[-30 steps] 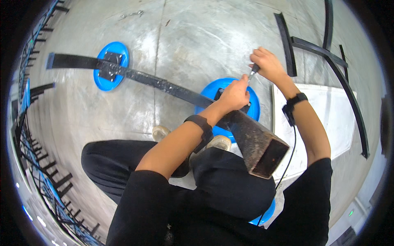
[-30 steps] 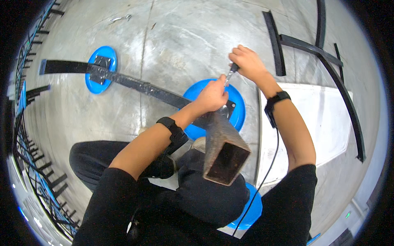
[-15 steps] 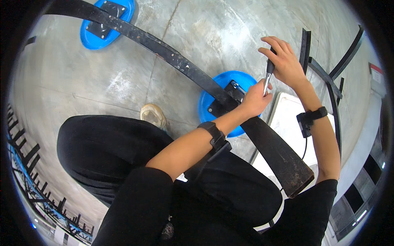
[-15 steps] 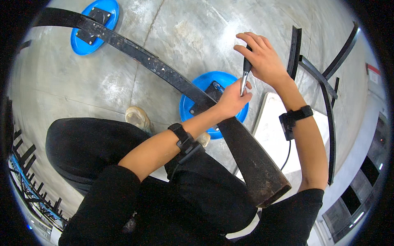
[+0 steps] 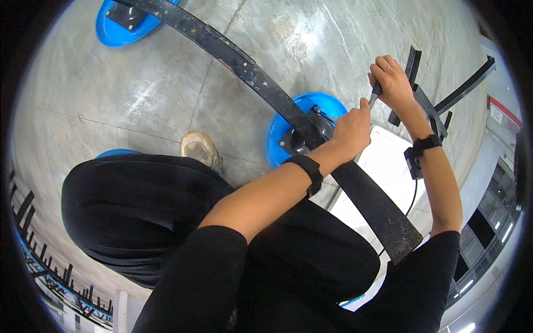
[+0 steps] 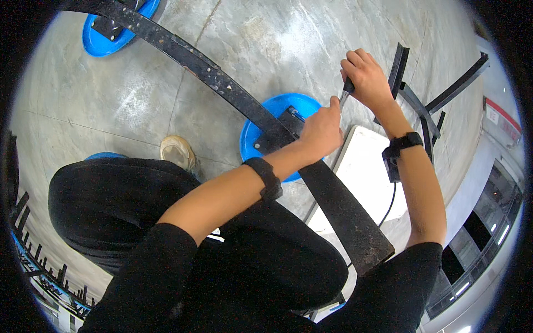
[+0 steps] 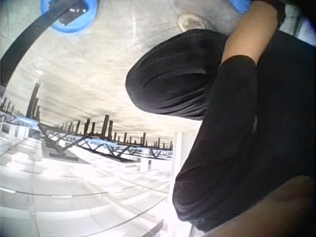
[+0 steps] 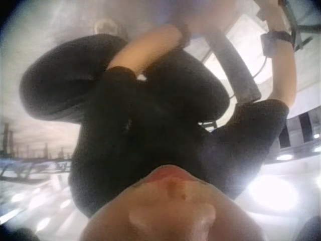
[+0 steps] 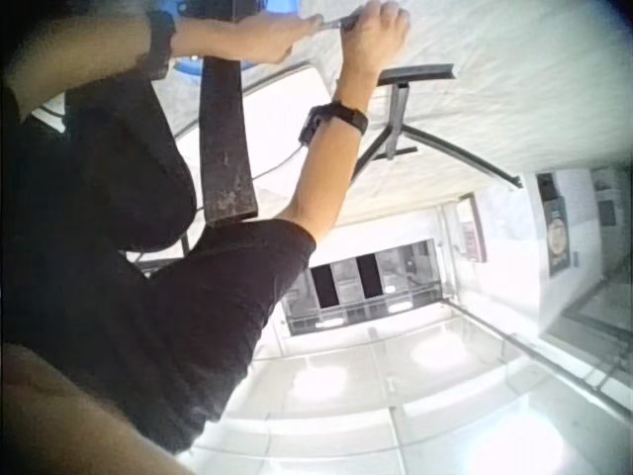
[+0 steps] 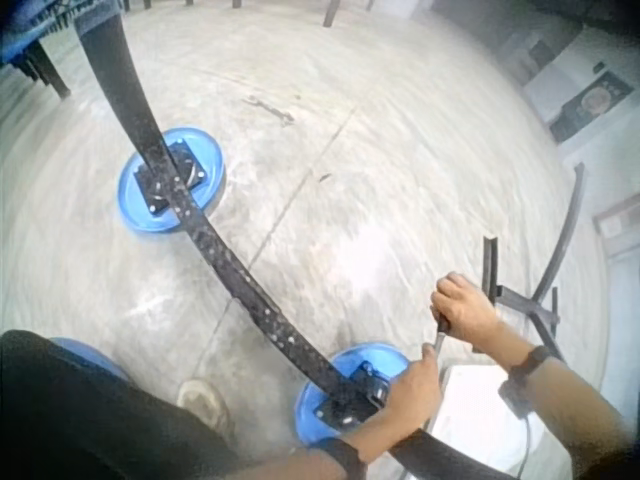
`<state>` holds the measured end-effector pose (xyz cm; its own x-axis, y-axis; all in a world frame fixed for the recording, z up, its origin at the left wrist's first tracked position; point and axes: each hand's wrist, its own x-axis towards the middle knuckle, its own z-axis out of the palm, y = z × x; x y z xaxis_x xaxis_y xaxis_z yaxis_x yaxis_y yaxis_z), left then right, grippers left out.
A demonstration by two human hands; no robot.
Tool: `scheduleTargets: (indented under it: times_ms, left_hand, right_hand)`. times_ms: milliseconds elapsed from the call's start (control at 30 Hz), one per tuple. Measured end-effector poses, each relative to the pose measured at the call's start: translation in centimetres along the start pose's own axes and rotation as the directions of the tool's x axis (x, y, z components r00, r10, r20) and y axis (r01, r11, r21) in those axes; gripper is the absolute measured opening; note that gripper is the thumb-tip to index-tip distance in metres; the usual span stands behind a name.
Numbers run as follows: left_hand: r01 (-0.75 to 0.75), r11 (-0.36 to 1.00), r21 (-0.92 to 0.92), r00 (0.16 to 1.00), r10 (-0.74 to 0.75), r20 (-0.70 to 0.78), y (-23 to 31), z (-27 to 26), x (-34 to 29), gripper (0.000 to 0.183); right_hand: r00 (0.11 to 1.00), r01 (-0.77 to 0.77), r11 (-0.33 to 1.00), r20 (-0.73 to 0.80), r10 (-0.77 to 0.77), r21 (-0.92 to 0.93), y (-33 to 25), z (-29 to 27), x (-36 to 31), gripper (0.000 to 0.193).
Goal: The person assembles a table by placing a metal support over the base and tightening a bolt using a socket wrench.
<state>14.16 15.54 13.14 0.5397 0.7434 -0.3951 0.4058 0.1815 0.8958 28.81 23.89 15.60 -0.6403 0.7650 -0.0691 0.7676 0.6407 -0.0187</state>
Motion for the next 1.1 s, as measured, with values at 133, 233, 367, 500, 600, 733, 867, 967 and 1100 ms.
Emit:
scheduleTargets:
  times_ms: [133,233,367,500,600,733,867,967,1100]
  left_hand:
    - [-0.002,0.998,-0.058,0.999,0.004,0.032,-0.7,-0.4,0.4,0.042]
    - [-0.039,0.998,-0.057,0.996,0.043,0.078,-1.3,-0.6,0.8,0.057]
    - [-0.061,0.998,-0.016,0.980,0.063,0.189,-1.1,-0.7,1.3,0.057]
    - [-0.178,0.984,-0.004,0.957,0.174,0.231,-1.5,-0.9,1.8,0.032]
    - [-0.216,0.975,0.054,0.925,0.187,0.330,-1.1,-0.9,2.2,0.038]
    - [-0.348,0.930,0.117,0.817,0.240,0.524,-1.7,-0.9,2.0,0.041]
    - [-0.416,0.908,0.037,0.839,0.368,0.400,-3.4,1.0,2.3,0.035]
    - [-0.343,0.939,0.003,0.870,0.317,0.378,-2.5,1.9,2.5,0.035]
    - [-0.178,0.980,-0.093,0.952,0.196,0.234,-4.4,-0.6,5.4,0.036]
  right_hand:
    - [0.999,-0.046,0.997,-0.015,0.046,-0.062,-0.1,0.4,0.6,0.014]
    - [0.996,-0.093,0.992,-0.012,0.092,-0.084,-0.2,0.5,0.5,0.014]
    - [0.984,-0.176,0.981,-0.011,0.176,-0.080,-0.1,0.9,-1.7,0.015]
    - [0.940,-0.338,0.936,0.018,0.342,-0.102,-0.7,0.7,-3.3,0.015]
    - [0.905,-0.417,0.892,0.011,0.425,-0.177,-0.9,0.8,-4.9,0.012]
    - [0.793,-0.605,0.781,-0.031,0.608,-0.156,-3.7,1.8,-8.1,0.008]
    - [0.786,-0.618,0.777,-0.077,0.614,-0.120,-4.2,1.6,-8.0,0.015]
    - [0.749,-0.660,0.751,-0.060,0.660,0.023,-4.8,-0.1,-8.9,0.043]
    - [0.571,-0.744,0.526,-0.016,0.821,0.413,-8.7,-4.9,-12.6,0.049]
